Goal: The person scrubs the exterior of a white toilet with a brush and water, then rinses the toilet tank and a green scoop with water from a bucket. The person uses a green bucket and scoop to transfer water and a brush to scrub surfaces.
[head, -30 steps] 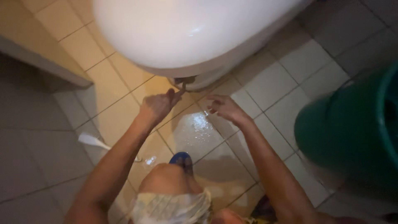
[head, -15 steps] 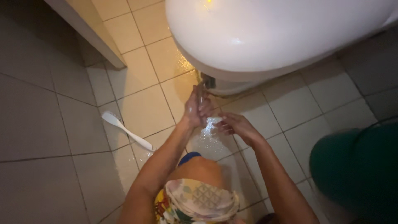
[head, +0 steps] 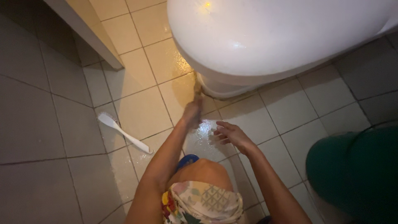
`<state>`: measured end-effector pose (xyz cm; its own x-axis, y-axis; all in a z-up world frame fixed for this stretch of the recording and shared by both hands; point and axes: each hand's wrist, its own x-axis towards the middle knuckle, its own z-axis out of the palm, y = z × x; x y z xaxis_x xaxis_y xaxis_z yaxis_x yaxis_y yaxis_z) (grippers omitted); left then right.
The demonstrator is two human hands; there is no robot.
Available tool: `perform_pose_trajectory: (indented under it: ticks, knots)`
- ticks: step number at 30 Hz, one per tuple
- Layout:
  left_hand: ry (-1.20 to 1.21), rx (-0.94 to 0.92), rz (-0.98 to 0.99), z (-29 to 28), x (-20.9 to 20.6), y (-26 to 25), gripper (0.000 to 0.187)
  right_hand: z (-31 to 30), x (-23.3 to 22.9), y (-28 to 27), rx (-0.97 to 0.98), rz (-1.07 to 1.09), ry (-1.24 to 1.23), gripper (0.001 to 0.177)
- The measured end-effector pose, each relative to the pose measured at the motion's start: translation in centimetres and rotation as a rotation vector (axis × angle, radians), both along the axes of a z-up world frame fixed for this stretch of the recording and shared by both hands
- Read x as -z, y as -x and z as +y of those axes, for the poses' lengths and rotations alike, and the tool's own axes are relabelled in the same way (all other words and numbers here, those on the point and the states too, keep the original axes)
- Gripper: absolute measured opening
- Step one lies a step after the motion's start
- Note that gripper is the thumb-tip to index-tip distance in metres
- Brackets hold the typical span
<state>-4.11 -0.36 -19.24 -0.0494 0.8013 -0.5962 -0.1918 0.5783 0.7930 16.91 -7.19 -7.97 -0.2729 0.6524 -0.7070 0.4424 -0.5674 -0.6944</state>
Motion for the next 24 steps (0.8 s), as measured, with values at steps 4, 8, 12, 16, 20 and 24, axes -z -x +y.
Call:
perform_pose_trajectory:
  ticks: [4, 8, 12, 16, 20, 24]
  knots:
    - [-0.376, 0.263, 0.824, -1.9, 2.0, 3.2, 0.051, -0.4, 0.3, -0.6, 0.011, 0.046, 0.003, 0.058]
    - [0.035, 0.158, 0.883, -2.1, 1.7, 6.2, 0.067, -0.5, 0.4, -0.3, -0.034, -0.004, -0.01, 0.058]
    - [0.02, 0.148, 1.043, -2.2, 0.3, 8.1, 0.052, -0.6, 0.6, -0.2, -0.066, -0.045, -0.002, 0.058]
    - [-0.268, 0.01, 0.731, -1.7, 0.9, 7.6, 0.052, -0.5, 0.9, -0.3, -0.061, -0.045, -0.003, 0.057]
    - [-0.146, -0.041, 0.364, 1.0, 4.3, 3.9, 0.06, -0.6, 1.9, -0.3, -0.078, -0.046, 0.003, 0.057]
    - [-0.879, -0.131, 0.994, 5.0, 6.7, -0.2, 0.069, -0.7, 3.3, -1.0, -0.063, 0.001, 0.008, 0.057]
